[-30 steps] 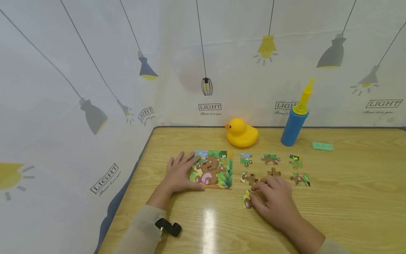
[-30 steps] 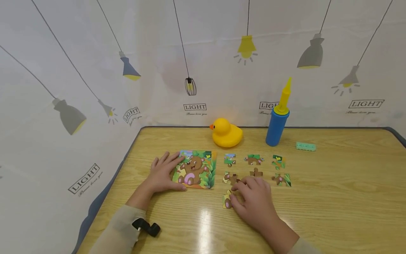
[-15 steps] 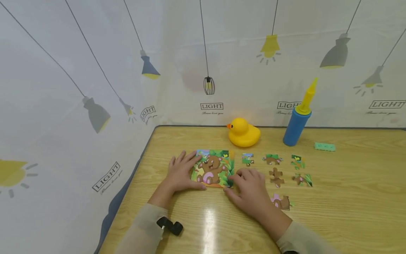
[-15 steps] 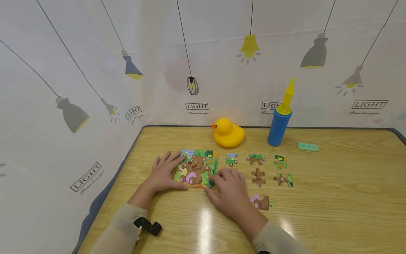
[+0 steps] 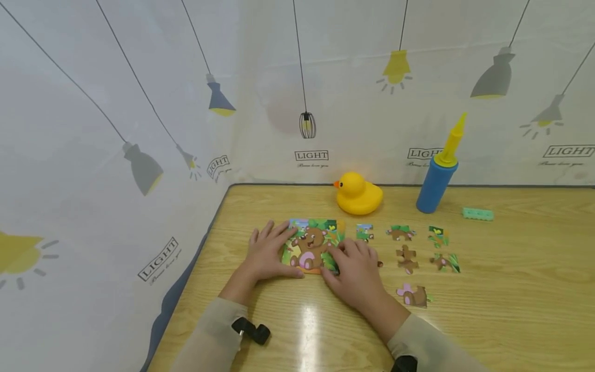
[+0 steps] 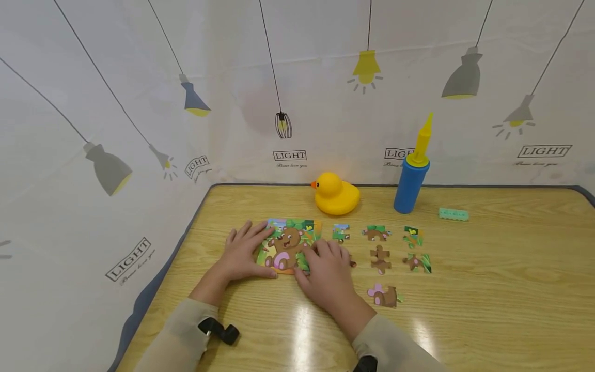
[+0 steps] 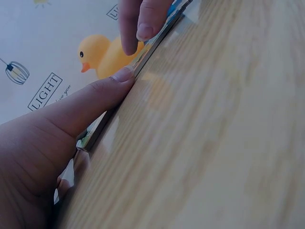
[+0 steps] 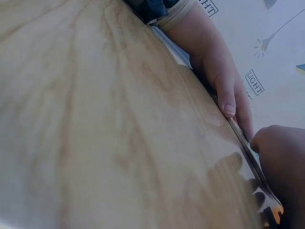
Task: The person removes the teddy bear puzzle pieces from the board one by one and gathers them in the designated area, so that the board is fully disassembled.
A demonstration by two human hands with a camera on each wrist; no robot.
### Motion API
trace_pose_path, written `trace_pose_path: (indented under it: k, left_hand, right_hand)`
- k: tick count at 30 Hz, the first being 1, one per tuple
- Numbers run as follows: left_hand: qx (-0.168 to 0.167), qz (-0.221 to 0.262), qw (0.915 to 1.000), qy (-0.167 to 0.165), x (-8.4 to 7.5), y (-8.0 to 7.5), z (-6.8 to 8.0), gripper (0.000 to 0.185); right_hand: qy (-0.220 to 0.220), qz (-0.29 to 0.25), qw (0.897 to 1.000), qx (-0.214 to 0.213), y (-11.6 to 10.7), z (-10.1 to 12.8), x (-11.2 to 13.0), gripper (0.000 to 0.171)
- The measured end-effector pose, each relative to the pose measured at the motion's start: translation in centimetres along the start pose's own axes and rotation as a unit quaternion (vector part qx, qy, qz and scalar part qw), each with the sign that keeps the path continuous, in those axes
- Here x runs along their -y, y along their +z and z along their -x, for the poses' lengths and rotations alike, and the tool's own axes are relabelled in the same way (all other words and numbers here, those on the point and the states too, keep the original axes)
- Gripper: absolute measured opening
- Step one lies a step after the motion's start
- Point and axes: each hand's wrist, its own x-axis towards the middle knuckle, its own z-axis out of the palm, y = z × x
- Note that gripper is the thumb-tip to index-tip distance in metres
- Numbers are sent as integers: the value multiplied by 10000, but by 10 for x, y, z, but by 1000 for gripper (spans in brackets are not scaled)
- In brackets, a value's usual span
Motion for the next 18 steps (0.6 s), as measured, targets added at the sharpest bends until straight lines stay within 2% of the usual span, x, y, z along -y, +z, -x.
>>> trace_pose_path:
  k: [4, 8, 18]
  left_hand:
    - [-28, 38, 10000, 8, -1, -1, 0, 121]
    - [-46, 49, 10000, 29, -2, -1, -1, 121]
    - [-34, 133, 9999, 27, -1, 0, 0, 120]
  right_hand:
    - [279, -215, 9990, 266, 0, 0, -1, 43]
    - [494, -418, 9974, 324, 0, -2, -2, 40]
    - [744, -431, 9948, 538, 1, -5, -1, 48]
